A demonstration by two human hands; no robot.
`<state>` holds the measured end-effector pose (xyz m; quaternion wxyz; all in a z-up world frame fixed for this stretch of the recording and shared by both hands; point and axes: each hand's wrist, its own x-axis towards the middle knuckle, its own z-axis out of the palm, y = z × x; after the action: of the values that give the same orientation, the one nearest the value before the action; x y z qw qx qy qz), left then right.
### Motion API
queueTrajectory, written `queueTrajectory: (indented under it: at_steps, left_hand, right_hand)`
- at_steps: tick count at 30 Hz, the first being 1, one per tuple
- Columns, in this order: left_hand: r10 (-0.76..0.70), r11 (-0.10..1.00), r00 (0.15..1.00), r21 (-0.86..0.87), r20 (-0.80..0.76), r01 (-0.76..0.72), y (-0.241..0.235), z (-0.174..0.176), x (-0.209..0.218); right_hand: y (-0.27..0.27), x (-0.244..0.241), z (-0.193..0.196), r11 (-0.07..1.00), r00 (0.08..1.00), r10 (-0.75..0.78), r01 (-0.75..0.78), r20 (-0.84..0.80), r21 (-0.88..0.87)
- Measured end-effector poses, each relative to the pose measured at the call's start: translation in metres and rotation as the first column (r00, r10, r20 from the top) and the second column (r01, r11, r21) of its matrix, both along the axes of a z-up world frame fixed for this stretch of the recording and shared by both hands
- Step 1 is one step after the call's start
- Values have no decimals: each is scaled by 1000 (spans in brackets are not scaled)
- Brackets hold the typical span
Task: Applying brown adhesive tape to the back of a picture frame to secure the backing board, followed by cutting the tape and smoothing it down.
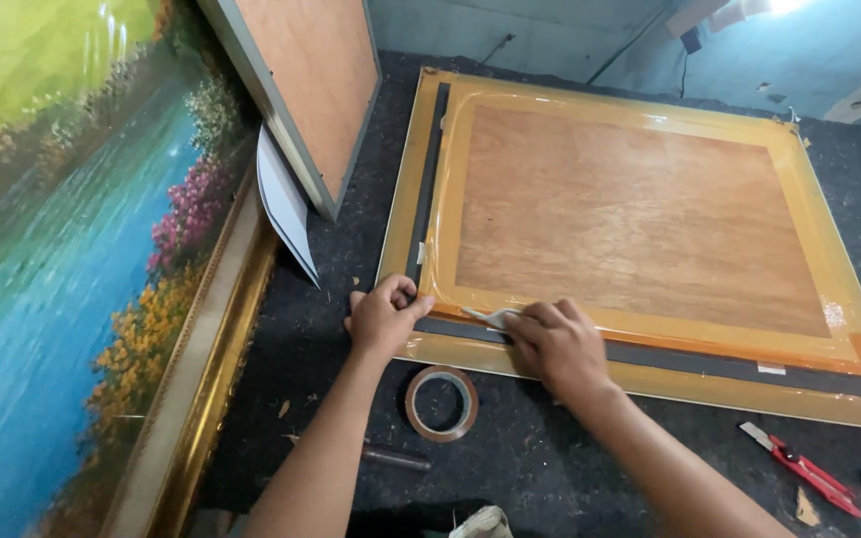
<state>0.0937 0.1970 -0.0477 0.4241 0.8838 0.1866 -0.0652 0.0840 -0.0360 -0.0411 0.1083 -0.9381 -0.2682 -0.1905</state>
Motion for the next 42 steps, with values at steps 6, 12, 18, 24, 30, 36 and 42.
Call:
queueTrajectory:
  at_steps: [6, 12, 18, 24, 30, 36, 42]
  left_hand:
    - [-41, 998, 999, 42, -26, 42, 5, -17, 7]
    - [-105, 991, 993, 93, 50, 100, 5, -2, -7]
    - [-153, 988, 982, 51, 109, 148, 7, 6, -13]
    - [-129, 990, 987, 60, 92, 124, 2, 12, -15]
    - [-71, 983, 996, 165, -54, 79, -2, -2, -3]
    - [20, 979, 998, 204, -59, -7, -9, -1, 1]
    - [60, 971, 853, 168, 518, -170, -44, 17, -26]
  right_hand:
    - [92, 13, 4, 997, 992, 73, -70, 100, -30]
    - [44, 1, 6, 999, 997, 0, 3, 74, -41]
    - [-74, -12, -15, 979, 979, -187, 193, 84, -72]
    - [6, 4, -10, 997, 994, 25, -32, 108, 65]
    - [91, 15, -8, 985, 994, 59, -74, 95, 159]
    - [-13, 5, 1, 996, 1000, 14, -13, -6, 90]
    - [-210, -23, -1, 944, 944, -326, 323, -49, -63]
